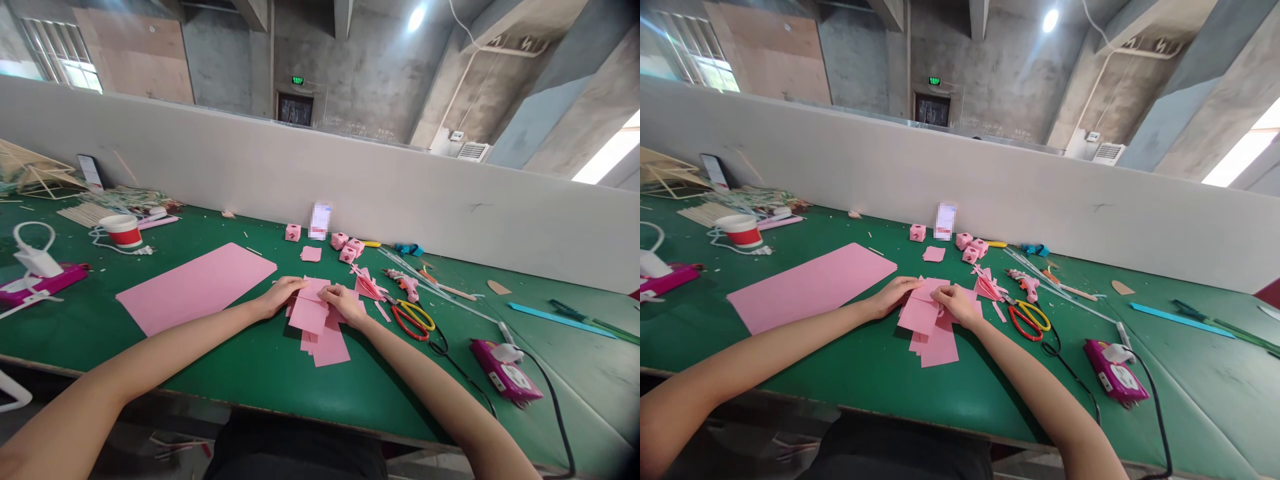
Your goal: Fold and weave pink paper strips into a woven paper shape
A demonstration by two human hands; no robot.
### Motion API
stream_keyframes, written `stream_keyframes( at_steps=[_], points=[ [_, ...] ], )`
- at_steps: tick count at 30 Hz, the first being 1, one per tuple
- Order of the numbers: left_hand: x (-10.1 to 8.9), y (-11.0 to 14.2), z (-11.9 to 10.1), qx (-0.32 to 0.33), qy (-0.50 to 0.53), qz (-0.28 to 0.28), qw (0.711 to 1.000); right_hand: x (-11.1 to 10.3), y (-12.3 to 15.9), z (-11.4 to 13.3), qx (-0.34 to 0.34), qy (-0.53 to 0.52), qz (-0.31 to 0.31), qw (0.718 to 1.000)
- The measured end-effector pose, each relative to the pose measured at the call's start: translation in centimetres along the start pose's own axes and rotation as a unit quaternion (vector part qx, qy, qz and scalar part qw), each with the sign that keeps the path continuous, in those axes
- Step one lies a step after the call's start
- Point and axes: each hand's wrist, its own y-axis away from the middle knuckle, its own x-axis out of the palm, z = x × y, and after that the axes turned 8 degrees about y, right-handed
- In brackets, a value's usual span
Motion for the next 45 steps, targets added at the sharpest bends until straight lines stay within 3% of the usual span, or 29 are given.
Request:
stream_keyframes(
  at_steps=[15, 26, 45],
  points=[
    [-0.1, -0.3, 0.0, -0.004, 0.024, -0.023, 0.999, 0.0, 0.0, -0.1, 0.023, 0.011, 0.018, 1.000],
    [0.5, 0.4, -1.0, -0.031, 0.003, -0.001, 1.000, 0.5, 0.4, 1.5, 0.023, 0.037, 0.029, 0.999],
    [0.4, 0.2, -0.4, -0.019, -0.021, -0.051, 0.998, 0.4, 0.1, 0.6, 0.004, 0.028, 0.052, 0.998]
  ],
)
